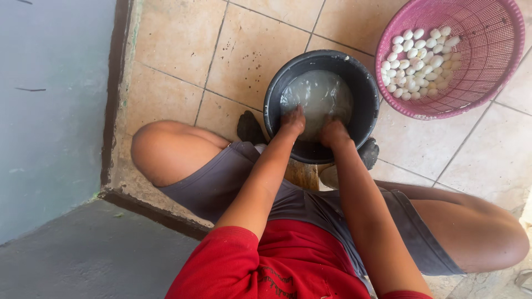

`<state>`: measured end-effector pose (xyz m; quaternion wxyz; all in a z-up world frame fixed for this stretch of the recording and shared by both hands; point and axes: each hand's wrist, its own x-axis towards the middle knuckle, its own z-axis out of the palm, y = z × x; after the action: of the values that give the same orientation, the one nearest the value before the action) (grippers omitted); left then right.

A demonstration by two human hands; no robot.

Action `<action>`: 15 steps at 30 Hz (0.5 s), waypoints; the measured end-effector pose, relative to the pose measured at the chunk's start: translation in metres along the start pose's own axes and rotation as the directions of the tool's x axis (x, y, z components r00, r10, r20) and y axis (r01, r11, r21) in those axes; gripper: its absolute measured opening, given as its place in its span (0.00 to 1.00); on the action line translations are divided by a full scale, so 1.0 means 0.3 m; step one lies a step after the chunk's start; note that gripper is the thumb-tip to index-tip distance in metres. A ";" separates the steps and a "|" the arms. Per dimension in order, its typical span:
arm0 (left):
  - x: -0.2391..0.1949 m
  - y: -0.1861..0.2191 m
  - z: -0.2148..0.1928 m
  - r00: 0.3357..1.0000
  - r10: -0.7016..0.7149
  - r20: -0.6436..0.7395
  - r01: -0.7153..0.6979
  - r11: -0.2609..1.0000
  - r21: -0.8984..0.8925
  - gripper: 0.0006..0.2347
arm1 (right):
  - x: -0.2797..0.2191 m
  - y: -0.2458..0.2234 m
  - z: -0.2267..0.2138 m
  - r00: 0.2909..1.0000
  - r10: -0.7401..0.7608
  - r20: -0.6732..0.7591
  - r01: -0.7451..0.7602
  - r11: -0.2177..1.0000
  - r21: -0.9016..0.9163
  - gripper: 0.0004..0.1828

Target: The person sits on the floor and peels boiled eggs by hand. They dip each egg into a black bucket of water, remove the shell, and place the peeled egg into a pink basket.

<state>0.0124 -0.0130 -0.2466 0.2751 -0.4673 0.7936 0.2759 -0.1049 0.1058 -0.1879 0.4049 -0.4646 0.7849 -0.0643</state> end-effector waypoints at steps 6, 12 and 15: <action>0.016 0.016 0.080 0.977 0.046 0.207 -0.080 0.984 0.160 0.18 | 0.055 0.000 0.086 0.928 0.017 0.372 0.059 0.980 -0.192 0.28; -0.008 0.035 0.066 0.908 0.126 0.399 -0.205 0.966 0.161 0.34 | 0.059 -0.043 0.046 0.936 0.028 0.351 0.006 0.995 -0.096 0.25; -0.024 0.058 0.044 0.894 0.161 0.418 -0.260 0.946 0.193 0.18 | 0.050 -0.061 0.022 0.941 0.110 0.319 -0.088 0.993 -0.081 0.22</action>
<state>0.0022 0.0076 -0.2475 0.4536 -0.2750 0.7953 0.2935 -0.0915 0.0855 -0.1922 0.5151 -0.4419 0.7321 0.0587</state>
